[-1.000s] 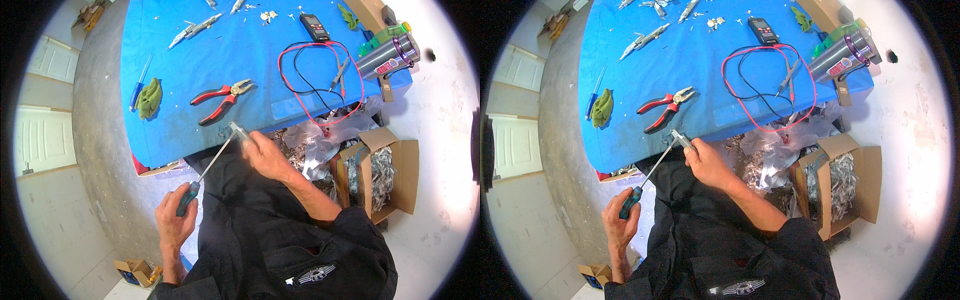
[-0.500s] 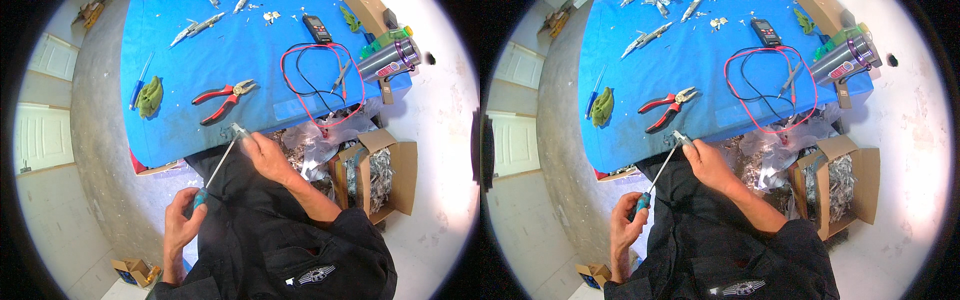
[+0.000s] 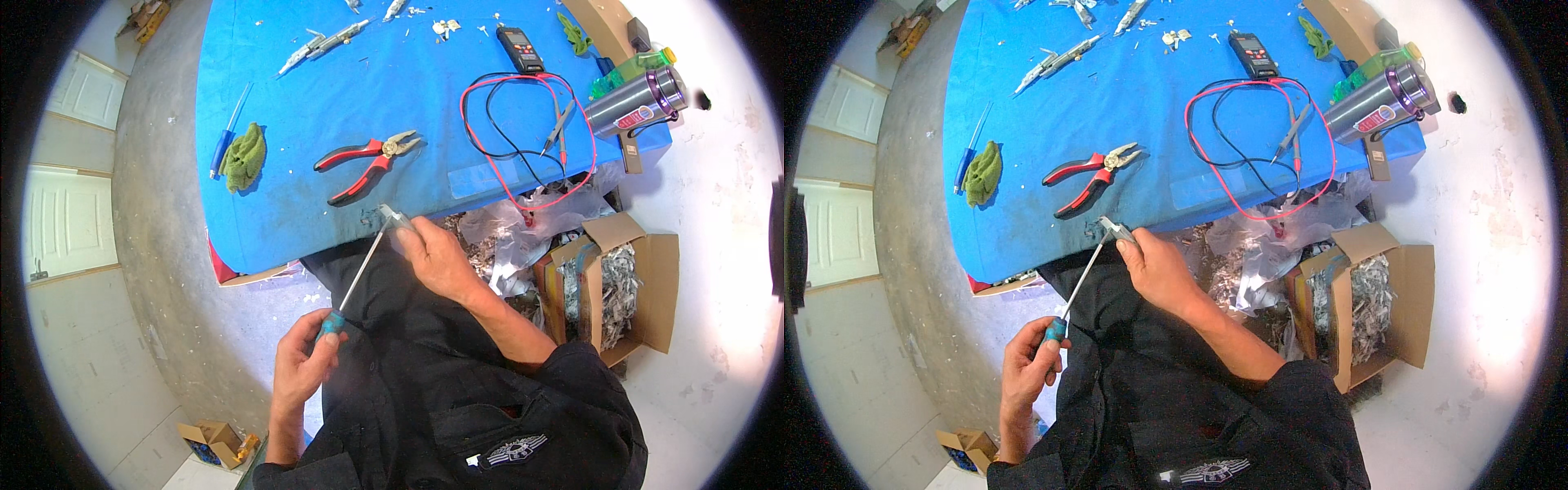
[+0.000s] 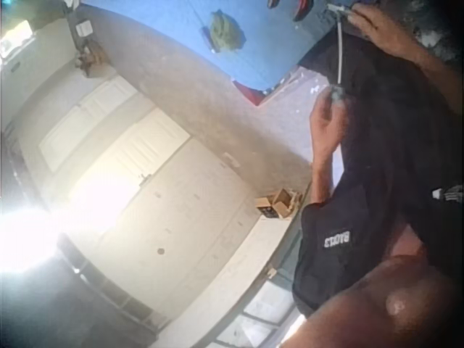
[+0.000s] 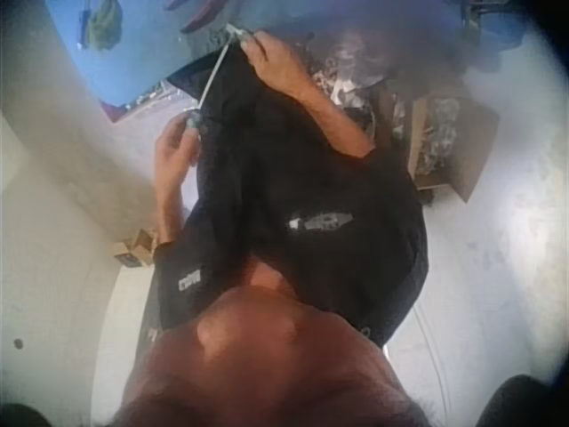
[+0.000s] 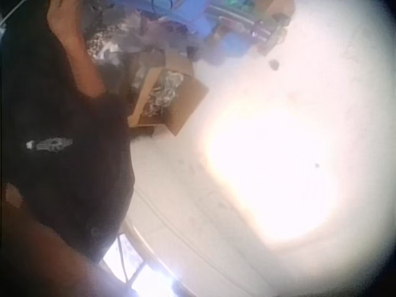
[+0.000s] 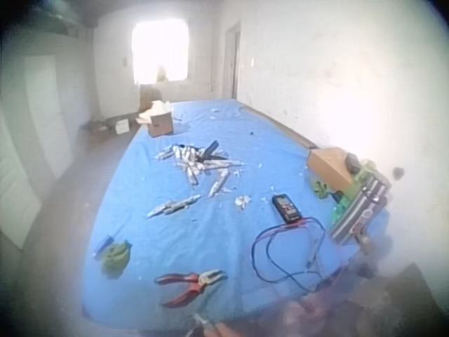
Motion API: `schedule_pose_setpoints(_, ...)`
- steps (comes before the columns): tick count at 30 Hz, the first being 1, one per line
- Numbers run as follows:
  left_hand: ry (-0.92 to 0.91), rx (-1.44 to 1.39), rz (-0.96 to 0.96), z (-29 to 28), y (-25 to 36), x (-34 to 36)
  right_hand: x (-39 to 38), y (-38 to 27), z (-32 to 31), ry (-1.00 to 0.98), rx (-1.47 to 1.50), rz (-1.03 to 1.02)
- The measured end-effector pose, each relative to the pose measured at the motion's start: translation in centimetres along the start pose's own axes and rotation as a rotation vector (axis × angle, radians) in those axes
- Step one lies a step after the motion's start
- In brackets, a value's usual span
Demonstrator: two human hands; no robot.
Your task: The person uses a screwdriver and pliers to manipulate metal components, uses multimeter probes to test a part, wipes a cylinder with a cloth, and performs adjustments to the component's internal parts.
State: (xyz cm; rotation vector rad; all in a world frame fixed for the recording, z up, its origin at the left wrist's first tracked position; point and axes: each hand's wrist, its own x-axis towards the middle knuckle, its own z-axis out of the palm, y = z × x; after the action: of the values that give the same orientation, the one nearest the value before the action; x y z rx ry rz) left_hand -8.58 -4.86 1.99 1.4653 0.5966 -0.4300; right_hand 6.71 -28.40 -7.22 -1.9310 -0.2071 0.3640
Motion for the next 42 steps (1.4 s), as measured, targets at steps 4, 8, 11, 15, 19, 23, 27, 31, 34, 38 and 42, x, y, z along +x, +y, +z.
schedule_pose_setpoints(4,0.050,0.182,0.066,0.0,-0.2,0.1,0.1,0.2,0.0,-0.009,0.017,0.002)
schedule_pose_setpoints(8,0.098,0.472,0.287,0.3,0.0,0.2,0.1,-0.2,-0.1,-0.014,0.025,0.023)
schedule_pose_setpoints(11,0.145,0.539,0.340,0.7,-0.2,0.5,0.1,-0.3,-0.1,0.000,0.019,0.004)
schedule_pose_setpoints(15,0.154,0.513,0.291,0.6,-1.1,1.2,0.3,-0.1,-0.2,-0.032,-0.031,-0.002)
schedule_pose_setpoints(19,0.166,0.669,0.346,0.9,-1.4,1.8,0.5,0.2,-0.3,-0.080,-0.064,0.034)
schedule_pose_setpoints(23,0.232,0.816,0.550,0.6,-2.5,2.9,0.5,0.5,-0.1,-0.059,0.027,-0.001)
schedule_pose_setpoints(27,0.278,1.003,0.657,0.2,-3.3,3.7,0.9,0.5,-0.3,-0.100,0.083,0.050)
schedule_pose_setpoints(31,0.344,1.107,0.842,-0.4,-4.1,5.0,1.1,0.0,-0.3,-0.150,0.182,0.149)
schedule_pose_setpoints(34,0.360,1.158,0.906,-0.7,-4.0,5.5,1.1,0.2,-0.3,-0.167,0.210,0.187)
schedule_pose_setpoints(38,0.373,1.176,0.899,-1.0,-3.7,5.5,1.1,0.0,-0.3,-0.179,0.239,0.204)
schedule_pose_setpoints(42,0.288,1.085,0.713,-1.1,-1.6,4.2,1.3,0.1,-0.5,-0.203,0.225,0.229)
